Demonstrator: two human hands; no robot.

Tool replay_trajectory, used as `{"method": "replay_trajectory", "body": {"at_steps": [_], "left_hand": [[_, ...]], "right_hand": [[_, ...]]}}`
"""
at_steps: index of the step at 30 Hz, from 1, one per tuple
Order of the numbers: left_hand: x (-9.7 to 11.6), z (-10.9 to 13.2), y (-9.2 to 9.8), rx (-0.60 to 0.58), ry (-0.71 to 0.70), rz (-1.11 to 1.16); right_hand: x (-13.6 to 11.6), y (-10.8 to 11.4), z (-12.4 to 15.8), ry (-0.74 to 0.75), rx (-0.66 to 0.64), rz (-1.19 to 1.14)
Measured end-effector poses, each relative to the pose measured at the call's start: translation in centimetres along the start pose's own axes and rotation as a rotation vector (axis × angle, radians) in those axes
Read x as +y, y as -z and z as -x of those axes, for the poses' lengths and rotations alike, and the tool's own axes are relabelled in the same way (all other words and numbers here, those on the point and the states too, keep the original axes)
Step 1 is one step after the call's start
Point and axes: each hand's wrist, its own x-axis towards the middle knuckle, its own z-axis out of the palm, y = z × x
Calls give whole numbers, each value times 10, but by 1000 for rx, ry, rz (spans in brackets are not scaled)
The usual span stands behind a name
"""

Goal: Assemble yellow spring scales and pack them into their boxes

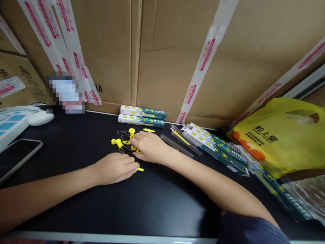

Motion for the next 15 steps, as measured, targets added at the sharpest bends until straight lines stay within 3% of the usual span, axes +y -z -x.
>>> {"method": "replay_trajectory", "body": {"at_steps": [7,15], "left_hand": [[-2,1,2,-1,11,8],[-3,-2,5,85,139,8]], "right_hand": [[4,-6,13,-129,-37,-39],[4,-12,22,-104,103,-189]]}}
